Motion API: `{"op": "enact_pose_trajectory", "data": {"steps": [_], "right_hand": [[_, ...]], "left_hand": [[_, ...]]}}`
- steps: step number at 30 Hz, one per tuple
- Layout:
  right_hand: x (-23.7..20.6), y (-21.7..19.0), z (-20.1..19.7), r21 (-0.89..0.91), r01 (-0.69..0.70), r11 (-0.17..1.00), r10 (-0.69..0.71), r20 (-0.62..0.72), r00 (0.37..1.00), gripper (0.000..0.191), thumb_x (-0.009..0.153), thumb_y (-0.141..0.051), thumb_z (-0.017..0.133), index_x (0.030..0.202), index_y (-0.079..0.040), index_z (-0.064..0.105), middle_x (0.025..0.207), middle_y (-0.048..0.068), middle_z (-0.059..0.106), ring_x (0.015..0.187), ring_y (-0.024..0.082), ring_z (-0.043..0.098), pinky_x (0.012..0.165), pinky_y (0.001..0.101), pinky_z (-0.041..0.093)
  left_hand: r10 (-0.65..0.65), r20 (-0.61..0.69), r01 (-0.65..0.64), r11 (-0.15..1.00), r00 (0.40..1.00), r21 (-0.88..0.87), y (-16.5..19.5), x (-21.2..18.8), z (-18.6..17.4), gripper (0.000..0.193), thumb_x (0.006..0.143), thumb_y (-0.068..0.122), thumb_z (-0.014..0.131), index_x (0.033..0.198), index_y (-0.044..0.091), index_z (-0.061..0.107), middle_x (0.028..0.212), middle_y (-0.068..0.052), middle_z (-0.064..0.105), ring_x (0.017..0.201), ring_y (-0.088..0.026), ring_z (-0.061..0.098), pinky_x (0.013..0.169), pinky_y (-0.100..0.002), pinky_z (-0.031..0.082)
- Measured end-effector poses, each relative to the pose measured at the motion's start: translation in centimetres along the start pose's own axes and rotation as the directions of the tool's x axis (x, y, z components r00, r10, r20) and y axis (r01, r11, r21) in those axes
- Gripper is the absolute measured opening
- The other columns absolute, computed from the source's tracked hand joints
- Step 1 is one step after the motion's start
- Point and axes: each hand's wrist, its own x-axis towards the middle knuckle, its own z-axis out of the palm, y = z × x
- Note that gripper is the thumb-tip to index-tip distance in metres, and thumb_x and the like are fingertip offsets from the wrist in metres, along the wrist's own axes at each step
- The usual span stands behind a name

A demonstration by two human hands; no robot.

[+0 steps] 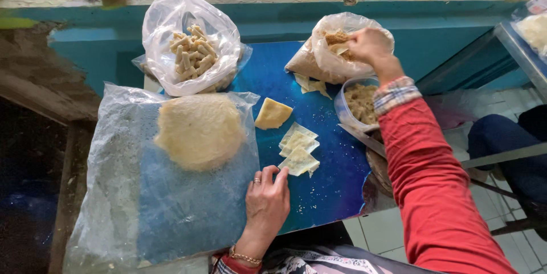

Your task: The person sits at a small blue table and folds thin square pastry wrappers around a pinch of filling taken from a plastic container, pressing each wrapper closed by hand. The folded pieces are placed into a plastic bag of finished pastries, and the person repeats the wrapping cycle.

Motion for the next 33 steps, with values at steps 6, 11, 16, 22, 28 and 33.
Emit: {"op": "enact_pose_trajectory", "data": {"steps": [6, 11, 16, 22, 28, 33], "right_hand": [[-3.2, 5.8, -1.0, 0.263, -0.111, 0.958, 0.176, -0.238, 0.955, 0.021, 0.09, -0.038, 0.073, 0.092, -0.02, 0.082, 0.084, 0.013, 0.074, 0.081, 0.034, 0.071, 0.073, 0.0462, 0.056], [-6.5, 6.8, -1.7, 0.572, -0.121, 0.811, 0.232, -0.125, 0.965, 0.02, 0.097, -0.03, 0.072, 0.095, -0.012, 0.082, 0.069, 0.005, 0.066, 0.065, 0.01, 0.059, 0.06, 0.0313, 0.046], [-13.2, 3.7, -3.7, 0.767, 0.063, 0.639, 0.019, -0.097, 0.995, 0.017, 0.098, -0.017, 0.07, 0.095, -0.004, 0.08, 0.071, -0.005, 0.063, 0.068, 0.002, 0.051, 0.06, 0.024, 0.039], [-24.1, -4.1, -0.6, 0.777, 0.046, 0.627, -0.155, 0.067, 0.986, 0.019, 0.095, -0.02, 0.069, 0.094, -0.003, 0.076, 0.079, 0.002, 0.071, 0.072, 0.007, 0.061, 0.064, 0.0267, 0.05], [-28.3, -8.6, 2.0, 0.607, 0.288, 0.741, -0.254, -0.144, 0.956, 0.013, 0.095, -0.018, 0.071, 0.096, -0.007, 0.076, 0.084, 0.011, 0.067, 0.076, 0.027, 0.067, 0.066, 0.0365, 0.051], [-29.0, -9.0, 1.9, 0.541, 0.318, 0.779, -0.228, -0.228, 0.947, 0.012, 0.096, -0.02, 0.072, 0.097, -0.008, 0.076, 0.086, 0.01, 0.066, 0.073, 0.03, 0.066, 0.065, 0.0388, 0.051]], "left_hand": [[0.022, -0.032, -0.022, 1.0, 0.999, -0.017, 0.5, 0.2, -0.1, 0.029, 0.085, 0.011, 0.071, 0.114, 0.009, 0.071, 0.103, -0.008, 0.064, 0.09, -0.028, 0.063, 0.072, -0.041, 0.05], [0.041, -0.042, -0.046, 0.99, 0.998, -0.137, 1.9, 0.4, -2.2, 0.024, 0.087, 0.009, 0.071, 0.111, 0.008, 0.071, 0.102, -0.01, 0.064, 0.089, -0.029, 0.064, 0.075, -0.042, 0.052], [0.095, -0.038, -0.102, 0.95, 0.995, -0.294, 3.0, 1.0, -5.0, 0.022, 0.088, 0.008, 0.072, 0.11, 0.011, 0.07, 0.104, -0.01, 0.065, 0.092, -0.031, 0.065, 0.077, -0.041, 0.054], [0.153, -0.113, -0.171, 0.971, 0.982, -0.166, 0.4, 4.7, -4.1, 0.018, 0.088, 0.01, 0.073, 0.105, 0.013, 0.074, 0.105, -0.01, 0.063, 0.095, -0.033, 0.062, 0.08, -0.043, 0.053], [0.241, -0.032, -0.243, 0.953, 0.97, -0.181, -0.4, 3.8, -1.5, 0.017, 0.087, 0.011, 0.073, 0.104, 0.016, 0.074, 0.102, -0.008, 0.059, 0.095, -0.031, 0.06, 0.079, -0.042, 0.053], [0.303, 0.043, -0.297, 0.948, 0.952, -0.118, -0.7, 3.1, -0.7, 0.027, 0.083, 0.014, 0.071, 0.109, 0.02, 0.073, 0.1, -0.008, 0.056, 0.096, -0.03, 0.059, 0.076, -0.042, 0.052]]}}
